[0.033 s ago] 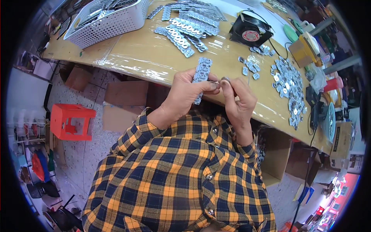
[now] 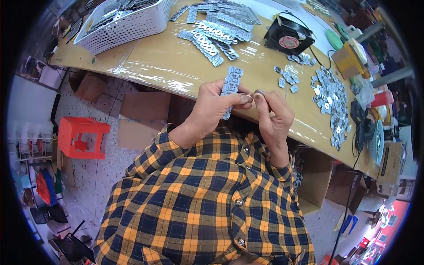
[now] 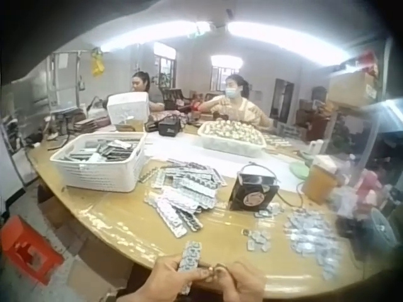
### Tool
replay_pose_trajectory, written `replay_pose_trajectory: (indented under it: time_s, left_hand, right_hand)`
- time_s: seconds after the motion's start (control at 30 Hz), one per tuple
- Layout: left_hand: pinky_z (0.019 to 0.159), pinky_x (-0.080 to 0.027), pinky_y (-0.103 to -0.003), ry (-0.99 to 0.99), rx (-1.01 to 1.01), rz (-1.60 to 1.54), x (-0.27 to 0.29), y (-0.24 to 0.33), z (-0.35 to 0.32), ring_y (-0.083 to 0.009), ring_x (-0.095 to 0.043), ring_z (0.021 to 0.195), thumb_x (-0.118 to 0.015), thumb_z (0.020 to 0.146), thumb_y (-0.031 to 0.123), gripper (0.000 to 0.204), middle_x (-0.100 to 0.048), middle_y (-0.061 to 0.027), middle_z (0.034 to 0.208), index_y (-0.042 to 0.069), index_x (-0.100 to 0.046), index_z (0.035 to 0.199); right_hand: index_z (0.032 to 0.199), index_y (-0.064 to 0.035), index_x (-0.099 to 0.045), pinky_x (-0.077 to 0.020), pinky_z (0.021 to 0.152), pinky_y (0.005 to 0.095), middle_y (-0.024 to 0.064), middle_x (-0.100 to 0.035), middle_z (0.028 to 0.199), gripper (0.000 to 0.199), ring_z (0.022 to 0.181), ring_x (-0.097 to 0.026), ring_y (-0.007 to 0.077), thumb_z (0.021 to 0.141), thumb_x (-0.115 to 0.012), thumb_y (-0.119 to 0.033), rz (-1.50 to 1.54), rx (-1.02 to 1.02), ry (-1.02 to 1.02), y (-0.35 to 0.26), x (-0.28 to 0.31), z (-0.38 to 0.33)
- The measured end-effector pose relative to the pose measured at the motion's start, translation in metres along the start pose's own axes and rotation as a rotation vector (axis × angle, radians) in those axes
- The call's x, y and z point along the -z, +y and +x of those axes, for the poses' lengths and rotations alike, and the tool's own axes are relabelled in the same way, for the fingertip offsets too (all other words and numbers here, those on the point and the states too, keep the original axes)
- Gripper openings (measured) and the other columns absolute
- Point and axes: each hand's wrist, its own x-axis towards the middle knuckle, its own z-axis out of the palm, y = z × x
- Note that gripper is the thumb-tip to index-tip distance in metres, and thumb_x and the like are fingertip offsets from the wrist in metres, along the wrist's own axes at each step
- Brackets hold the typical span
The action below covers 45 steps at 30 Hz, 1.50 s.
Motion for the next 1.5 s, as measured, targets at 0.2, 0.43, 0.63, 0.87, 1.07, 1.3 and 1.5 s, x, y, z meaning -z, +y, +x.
replay_pose_trajectory:
  time_s: [0.2,0.43,0.63,0.87,1.07,1.3,1.5]
  left_hand:
    - [0.048,-0.049,-0.022,0.014,0.092,0.208,0.005,0.012,0.015,-0.0116,-0.063,0.057,-0.069,0.083,0.0,0.027,-0.066,-0.0072,0.075,-0.004,-0.057,0.107]
    - [0.049,-0.048,-0.021,-0.059,0.065,0.341,-0.007,0.001,0.061,-0.0075,-0.061,0.056,-0.071,0.081,0.007,0.013,-0.064,-0.0009,0.071,0.002,-0.065,0.092]
    - [0.048,-0.047,-0.021,-0.113,0.172,0.341,-0.008,0.012,0.073,-0.0068,-0.061,0.058,-0.07,0.081,0.004,0.012,-0.064,-0.0018,0.071,0.001,-0.067,0.092]
    - [0.047,-0.042,-0.018,-0.075,0.153,0.156,-0.008,0.001,0.06,-0.0028,-0.054,0.053,-0.071,0.086,0.01,0.016,-0.065,-0.0008,0.07,0.002,-0.066,0.099]
    - [0.052,-0.048,-0.02,-0.042,0.174,0.259,0.001,0.018,0.067,-0.0067,-0.061,0.06,-0.068,0.088,0.009,0.017,-0.068,-0.0045,0.076,-0.002,-0.068,0.101]
    - [0.05,-0.048,-0.019,-0.065,0.097,0.189,0.007,0.019,0.072,-0.0067,-0.061,0.061,-0.068,0.087,0.003,0.017,-0.068,-0.0056,0.077,-0.004,-0.069,0.102]
    - [0.048,-0.047,-0.018,-0.107,0.095,0.214,0.004,0.015,0.066,-0.0061,-0.061,0.062,-0.069,0.087,0.003,0.017,-0.067,-0.0045,0.075,-0.004,-0.069,0.102]
  right_hand:
    - [0.087,0.0046,-0.064,-0.0405,0.06,0.0276,0.007,-0.054,0.07,0.007,0.065,-0.051,0.0151,0.089,-0.061,-0.001,0.071,-0.096,-0.044,0.013,-0.004,0.016]
    - [0.087,0.0027,-0.065,-0.0426,0.058,0.0316,0.0113,-0.06,0.072,0.006,0.062,-0.056,0.0205,0.087,-0.062,-0.002,-0.058,-0.233,-0.064,0.016,0.008,0.038]
    - [0.081,0.0013,-0.059,-0.0364,0.051,0.026,0.0035,-0.053,0.066,0.011,0.056,-0.05,0.01,0.091,-0.06,-0.003,0.017,-0.312,-0.037,0.034,0.01,0.037]
    - [0.077,-0.0014,-0.054,-0.0296,0.044,0.0196,-0.0024,-0.05,0.06,0.02,0.047,-0.042,0.003,0.095,-0.056,-0.008,0.216,-0.566,-0.035,0.036,0.018,0.021]
    - [0.074,-0.0023,-0.054,-0.032,0.045,0.0233,0.0005,-0.05,0.059,0.023,0.05,-0.044,0.0059,0.096,-0.051,-0.008,0.11,-0.505,-0.189,0.024,0.013,0.036]
    - [0.082,0.0,-0.058,-0.0416,0.053,0.0205,0.0017,-0.059,0.069,0.02,0.058,-0.051,0.006,0.097,-0.052,-0.011,0.19,-0.569,-0.224,0.029,0.015,0.039]
    - [0.086,0.0019,-0.061,-0.0436,0.054,0.0205,0.0027,-0.061,0.072,0.022,0.059,-0.052,0.0065,0.098,-0.052,-0.014,0.312,-0.622,-0.27,0.022,0.027,0.035]
